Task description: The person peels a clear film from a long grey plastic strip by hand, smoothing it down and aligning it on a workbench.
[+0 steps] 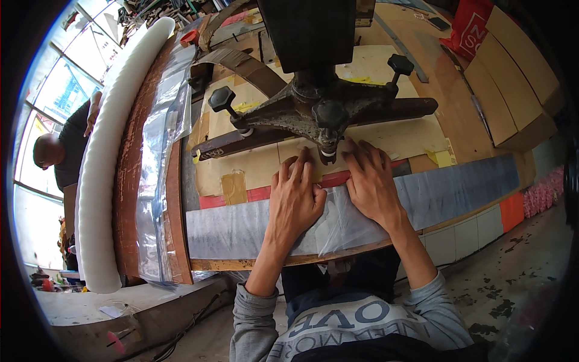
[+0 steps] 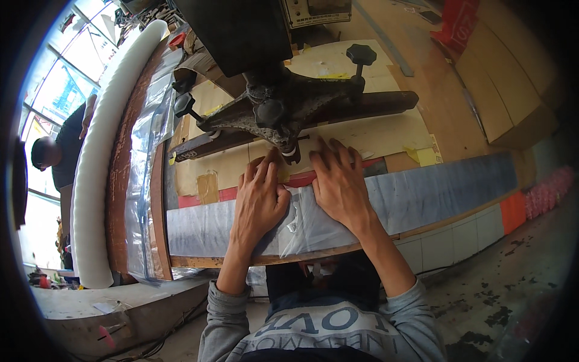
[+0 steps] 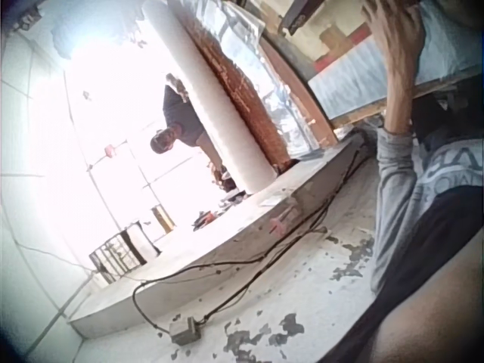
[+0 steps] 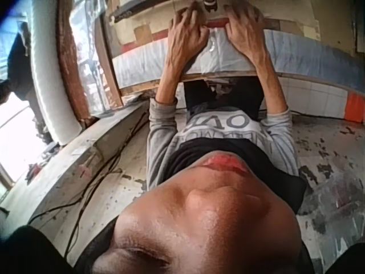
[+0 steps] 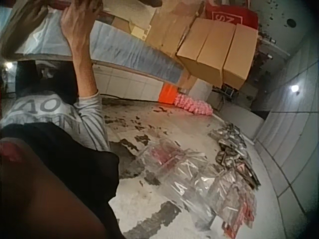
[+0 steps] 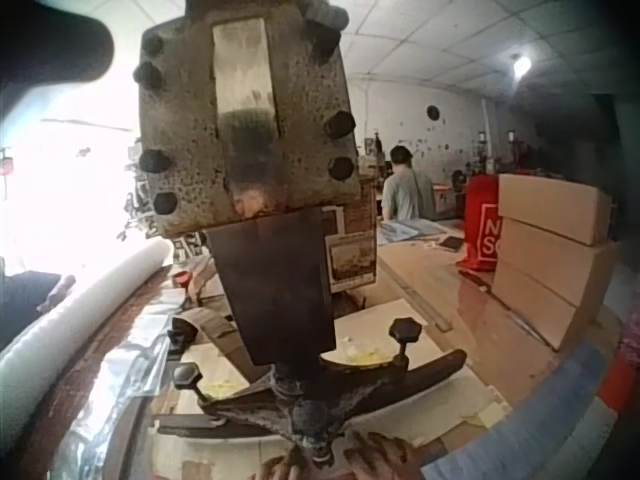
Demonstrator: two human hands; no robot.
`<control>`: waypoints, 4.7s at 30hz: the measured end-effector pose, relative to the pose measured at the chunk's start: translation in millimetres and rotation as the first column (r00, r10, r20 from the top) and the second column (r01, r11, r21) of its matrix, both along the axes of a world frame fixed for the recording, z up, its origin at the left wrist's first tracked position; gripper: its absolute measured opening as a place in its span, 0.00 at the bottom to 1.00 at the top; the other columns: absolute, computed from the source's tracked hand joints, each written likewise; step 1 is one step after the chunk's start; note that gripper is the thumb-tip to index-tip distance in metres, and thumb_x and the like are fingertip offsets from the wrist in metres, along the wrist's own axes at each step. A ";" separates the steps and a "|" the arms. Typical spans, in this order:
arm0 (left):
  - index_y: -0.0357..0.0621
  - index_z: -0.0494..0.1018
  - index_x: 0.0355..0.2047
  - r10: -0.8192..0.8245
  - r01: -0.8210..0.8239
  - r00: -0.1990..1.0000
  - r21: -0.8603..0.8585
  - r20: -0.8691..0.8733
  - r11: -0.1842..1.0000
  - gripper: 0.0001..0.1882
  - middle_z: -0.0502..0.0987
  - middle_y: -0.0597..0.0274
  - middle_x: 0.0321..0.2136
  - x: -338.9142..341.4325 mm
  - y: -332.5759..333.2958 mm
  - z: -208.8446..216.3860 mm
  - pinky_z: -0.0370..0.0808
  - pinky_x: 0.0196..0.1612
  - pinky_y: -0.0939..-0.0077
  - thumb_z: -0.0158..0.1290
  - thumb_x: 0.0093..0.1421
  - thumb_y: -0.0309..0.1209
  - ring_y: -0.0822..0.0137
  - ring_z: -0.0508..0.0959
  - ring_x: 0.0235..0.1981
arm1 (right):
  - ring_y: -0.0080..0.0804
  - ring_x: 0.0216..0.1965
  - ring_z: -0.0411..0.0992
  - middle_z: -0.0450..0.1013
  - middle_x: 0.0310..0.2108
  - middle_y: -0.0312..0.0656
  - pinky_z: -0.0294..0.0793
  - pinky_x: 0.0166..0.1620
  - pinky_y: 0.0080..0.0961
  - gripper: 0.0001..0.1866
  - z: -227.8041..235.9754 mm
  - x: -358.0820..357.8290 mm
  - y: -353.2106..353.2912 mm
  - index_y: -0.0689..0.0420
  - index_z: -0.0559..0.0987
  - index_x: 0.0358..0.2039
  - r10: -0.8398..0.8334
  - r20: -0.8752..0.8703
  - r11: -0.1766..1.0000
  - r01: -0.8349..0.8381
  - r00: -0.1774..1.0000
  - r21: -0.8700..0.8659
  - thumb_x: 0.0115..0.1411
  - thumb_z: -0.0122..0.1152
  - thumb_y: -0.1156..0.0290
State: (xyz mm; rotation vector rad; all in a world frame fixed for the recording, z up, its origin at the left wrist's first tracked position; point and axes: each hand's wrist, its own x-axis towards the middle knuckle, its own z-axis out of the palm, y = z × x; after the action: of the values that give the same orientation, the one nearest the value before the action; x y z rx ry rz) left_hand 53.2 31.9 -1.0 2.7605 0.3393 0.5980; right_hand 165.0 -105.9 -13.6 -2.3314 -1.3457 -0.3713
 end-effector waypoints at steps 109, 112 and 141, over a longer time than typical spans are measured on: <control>0.28 0.67 0.47 0.094 -0.094 0.995 0.008 0.040 0.996 0.24 0.67 0.42 0.54 4.6 -0.1 -6.4 0.60 0.57 0.57 0.48 0.49 0.28 0.51 0.67 0.56 | 0.44 0.55 0.62 0.66 0.54 0.48 0.59 0.57 0.44 0.19 1.4 2.5 5.5 0.61 0.72 0.46 0.034 0.005 0.999 -0.034 0.999 0.026 0.51 0.54 0.73; 0.29 0.66 0.49 0.097 -0.097 0.995 -0.003 0.024 0.995 0.25 0.67 0.43 0.54 4.3 -0.2 -7.5 0.60 0.57 0.57 0.48 0.49 0.29 0.51 0.66 0.56 | 0.44 0.55 0.62 0.66 0.54 0.49 0.59 0.57 0.43 0.20 0.1 2.4 5.7 0.61 0.72 0.46 0.034 0.021 0.999 -0.034 0.999 0.011 0.50 0.54 0.73; 0.33 0.69 0.47 0.133 -0.131 0.991 0.096 -0.016 0.987 0.25 0.69 0.50 0.54 5.7 1.0 -4.0 0.63 0.50 0.61 0.49 0.48 0.31 0.58 0.69 0.51 | 0.44 0.55 0.62 0.66 0.53 0.48 0.59 0.57 0.42 0.20 2.7 3.4 6.2 0.60 0.73 0.46 0.022 0.012 1.000 -0.022 1.000 0.019 0.49 0.56 0.74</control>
State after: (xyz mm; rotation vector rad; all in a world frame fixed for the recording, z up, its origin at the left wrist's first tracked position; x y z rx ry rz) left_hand 58.9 32.9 -5.0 2.8544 0.5151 0.6310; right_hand 168.4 -99.8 -10.9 -2.3001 -1.3665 -0.3901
